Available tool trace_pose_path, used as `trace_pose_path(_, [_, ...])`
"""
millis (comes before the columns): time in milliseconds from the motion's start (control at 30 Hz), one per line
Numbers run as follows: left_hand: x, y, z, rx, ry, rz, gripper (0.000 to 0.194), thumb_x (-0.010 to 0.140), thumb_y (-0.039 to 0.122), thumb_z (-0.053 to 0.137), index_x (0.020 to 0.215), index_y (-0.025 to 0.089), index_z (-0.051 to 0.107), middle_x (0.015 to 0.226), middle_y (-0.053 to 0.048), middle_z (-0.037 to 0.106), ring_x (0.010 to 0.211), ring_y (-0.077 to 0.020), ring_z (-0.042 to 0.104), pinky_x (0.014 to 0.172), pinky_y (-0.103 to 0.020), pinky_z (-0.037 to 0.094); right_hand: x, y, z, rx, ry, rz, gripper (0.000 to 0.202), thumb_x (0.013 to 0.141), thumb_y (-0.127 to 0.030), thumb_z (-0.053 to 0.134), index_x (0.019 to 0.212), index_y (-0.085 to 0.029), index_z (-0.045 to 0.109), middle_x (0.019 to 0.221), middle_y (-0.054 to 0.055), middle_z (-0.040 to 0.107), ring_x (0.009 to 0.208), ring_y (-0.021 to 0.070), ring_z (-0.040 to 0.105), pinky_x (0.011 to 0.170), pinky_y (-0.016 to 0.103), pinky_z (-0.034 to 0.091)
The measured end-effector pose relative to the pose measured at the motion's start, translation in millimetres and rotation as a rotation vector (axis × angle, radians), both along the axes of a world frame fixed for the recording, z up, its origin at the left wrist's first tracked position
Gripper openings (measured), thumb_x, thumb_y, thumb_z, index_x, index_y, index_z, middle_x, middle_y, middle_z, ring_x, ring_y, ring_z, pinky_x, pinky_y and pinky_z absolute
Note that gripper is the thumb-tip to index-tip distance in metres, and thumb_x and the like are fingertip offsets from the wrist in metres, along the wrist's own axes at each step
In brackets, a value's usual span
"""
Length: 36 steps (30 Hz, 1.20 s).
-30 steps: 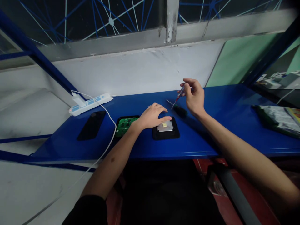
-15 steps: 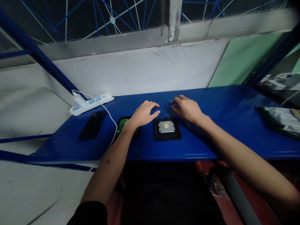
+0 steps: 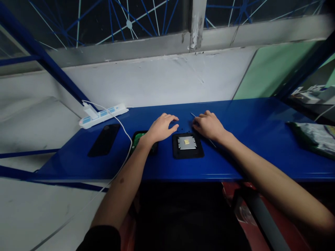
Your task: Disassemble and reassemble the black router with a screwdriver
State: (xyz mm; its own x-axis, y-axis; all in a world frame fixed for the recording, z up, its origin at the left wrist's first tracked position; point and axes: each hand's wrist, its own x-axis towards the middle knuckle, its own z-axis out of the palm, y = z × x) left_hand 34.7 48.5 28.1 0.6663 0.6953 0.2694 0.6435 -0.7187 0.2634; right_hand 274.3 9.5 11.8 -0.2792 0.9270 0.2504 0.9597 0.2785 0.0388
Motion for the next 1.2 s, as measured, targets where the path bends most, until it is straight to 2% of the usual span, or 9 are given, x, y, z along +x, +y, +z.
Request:
trace_pose_path(200, [-1,-1,-0.2,-0.001,-0.012,-0.007,0.029,0.098,0.037,0.05,0.12,0.023,0.062,0.121,-0.005,0.067,0.119,-0.026,0.055,0.098,-0.041,0.048,0,-3,6.5,0.063,0.04,0.026,0.032,0.095,-0.033,0.048,0.107,-0.014,0.071,0.098,0.016,0.067,0.094,0.0311,0.052,0.081,0.041,0.039])
trace_pose_path(333, [-2,2,-3.3,0.019,-0.028,-0.009,0.028,0.097,0.036,0.051,0.12,0.023,0.062,0.121,-0.005,0.067,0.118,-0.0256,0.056,0.099,-0.041,0.048,-3,-10,17.9,0.037,0.201,0.209,0.03,0.095,-0.041,0.051,0.095,-0.018,0.071,0.09,0.01,0.065,0.088,0.0258,0.051,0.084,0.039,0.042])
trace_pose_path(533, [-4,3,-3.9,0.03,-0.034,-0.002,0.028,0.097,0.037,0.05,0.119,0.023,0.062,0.121,-0.005,0.067,0.118,-0.0255,0.056,0.099,-0.041,0.047,-14,-21,23.2,-0.129,0.159,0.37,0.041,0.084,-0.058,0.063,0.094,-0.019,0.07,0.091,0.009,0.062,0.088,0.0255,0.055,0.093,0.045,0.041])
trace_pose_path(733, [-5,2,-2.7,0.004,-0.044,-0.012,0.029,0.097,0.037,0.05,0.12,0.022,0.062,0.121,-0.006,0.067,0.12,-0.0261,0.055,0.1,-0.042,0.047,-11,-26,23.3,-0.243,0.13,0.374,0.058,0.069,-0.07,0.071,0.096,-0.019,0.068,0.095,0.01,0.06,0.094,0.0306,0.056,0.091,0.05,0.045])
trace_pose_path(833, [-5,2,-3.2,-0.007,-0.036,-0.014,0.029,0.097,0.038,0.05,0.12,0.023,0.061,0.121,-0.006,0.067,0.119,-0.0265,0.055,0.1,-0.043,0.047,-10,-28,23.8,-0.264,0.142,0.388,0.056,0.064,-0.066,0.077,0.094,-0.02,0.067,0.095,0.009,0.059,0.095,0.0309,0.055,0.094,0.052,0.045])
trace_pose_path(1000, [-3,2,-3.6,0.007,-0.002,-0.009,0.029,0.097,0.037,0.05,0.12,0.022,0.061,0.121,-0.006,0.067,0.118,-0.0264,0.056,0.099,-0.042,0.047,-14,-28,25.2,-0.273,0.188,0.432,0.041,0.066,-0.048,0.079,0.093,-0.019,0.066,0.097,0.009,0.061,0.093,0.0292,0.057,0.098,0.055,0.043])
trace_pose_path(1200, [-2,2,-4.2,0.005,0.011,-0.02,0.03,0.097,0.037,0.05,0.12,0.022,0.061,0.121,-0.006,0.067,0.115,-0.0264,0.057,0.099,-0.043,0.047,-12,-26,26.8,-0.309,0.286,0.453,0.038,0.071,-0.048,0.075,0.095,-0.02,0.065,0.097,0.007,0.061,0.093,0.027,0.058,0.103,0.056,0.039])
